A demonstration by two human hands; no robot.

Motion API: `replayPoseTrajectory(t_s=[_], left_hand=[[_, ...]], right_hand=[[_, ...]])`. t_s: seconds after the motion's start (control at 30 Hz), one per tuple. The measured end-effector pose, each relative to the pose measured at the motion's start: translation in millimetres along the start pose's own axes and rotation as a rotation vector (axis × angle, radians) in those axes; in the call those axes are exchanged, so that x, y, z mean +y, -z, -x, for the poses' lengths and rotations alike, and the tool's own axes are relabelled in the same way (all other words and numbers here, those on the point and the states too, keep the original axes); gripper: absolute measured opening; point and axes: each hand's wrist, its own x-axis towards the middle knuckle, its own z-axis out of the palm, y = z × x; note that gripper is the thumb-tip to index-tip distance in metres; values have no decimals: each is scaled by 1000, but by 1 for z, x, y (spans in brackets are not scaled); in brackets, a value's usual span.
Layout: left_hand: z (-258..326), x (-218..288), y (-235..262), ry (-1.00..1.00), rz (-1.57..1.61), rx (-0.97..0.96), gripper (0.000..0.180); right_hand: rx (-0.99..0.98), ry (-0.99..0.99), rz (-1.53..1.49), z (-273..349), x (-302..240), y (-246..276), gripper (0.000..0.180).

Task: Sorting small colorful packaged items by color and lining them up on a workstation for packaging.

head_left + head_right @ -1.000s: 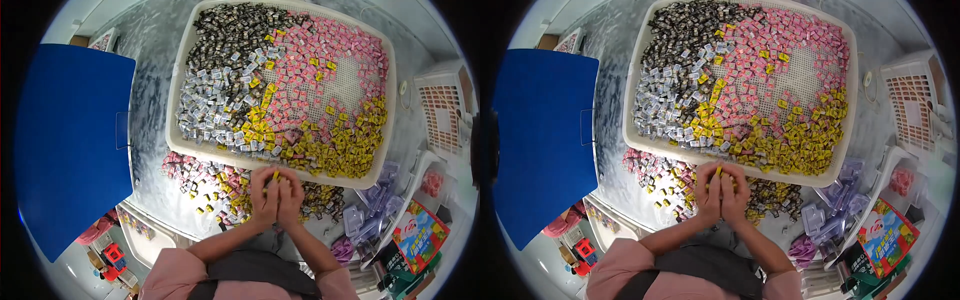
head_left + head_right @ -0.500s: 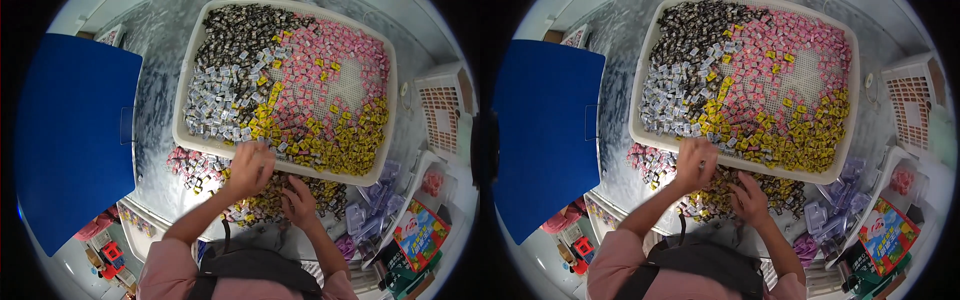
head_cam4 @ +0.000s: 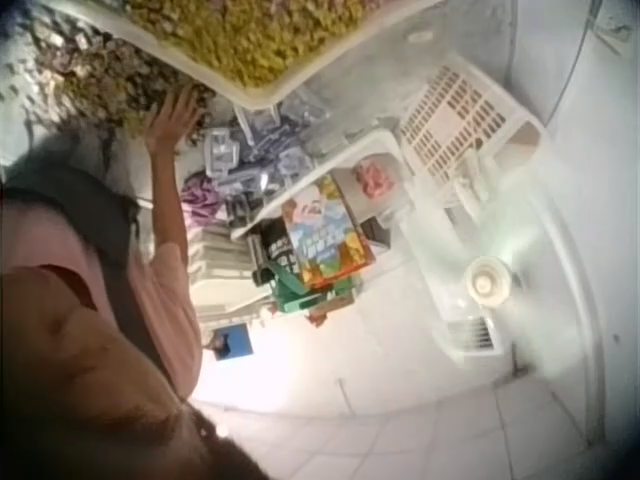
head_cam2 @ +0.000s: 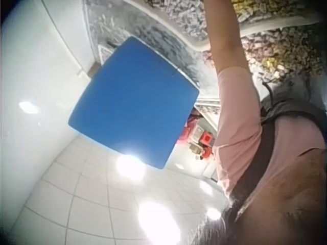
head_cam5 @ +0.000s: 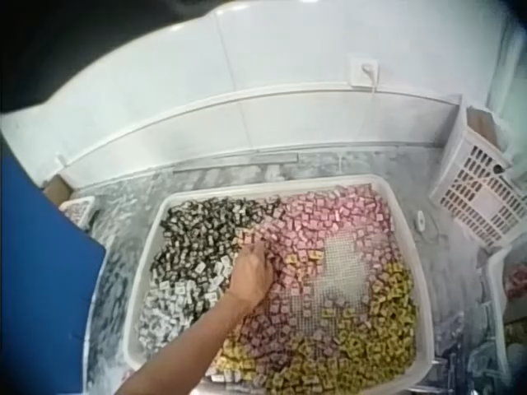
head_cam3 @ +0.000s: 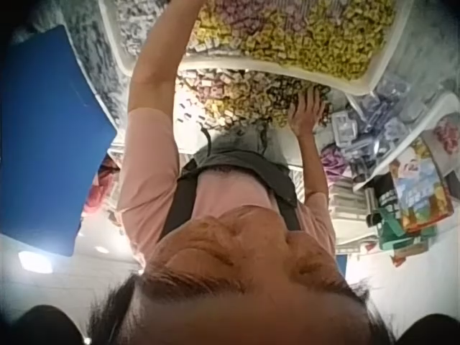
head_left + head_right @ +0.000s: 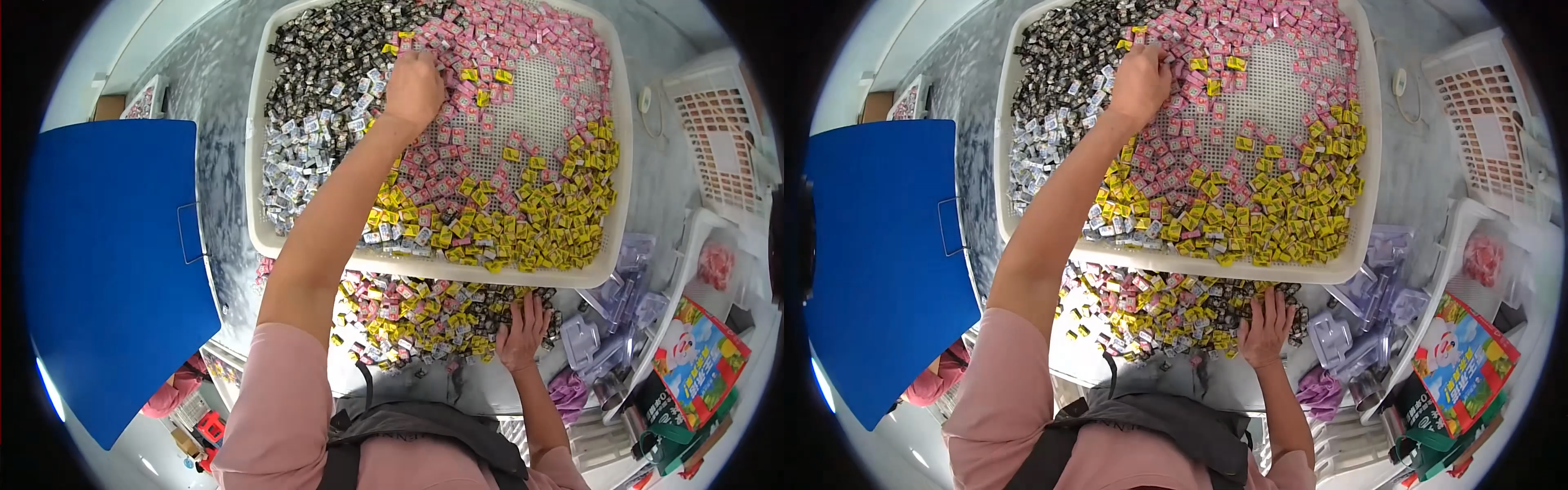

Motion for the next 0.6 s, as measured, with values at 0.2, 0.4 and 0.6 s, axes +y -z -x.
replayPoseTrajectory(t_s=[0.2, 0.4, 0.6], left_hand=[[1, -8, 11, 155, 59, 20, 15], [102, -18, 139, 294, 173, 39, 19], [336, -66, 262, 1125, 376, 90, 31]], right_hand=[[47, 37, 28, -1, -6, -8, 45], [34, 18, 67, 2, -2, -20, 51], [246, 172, 218, -1, 10, -23, 48]])
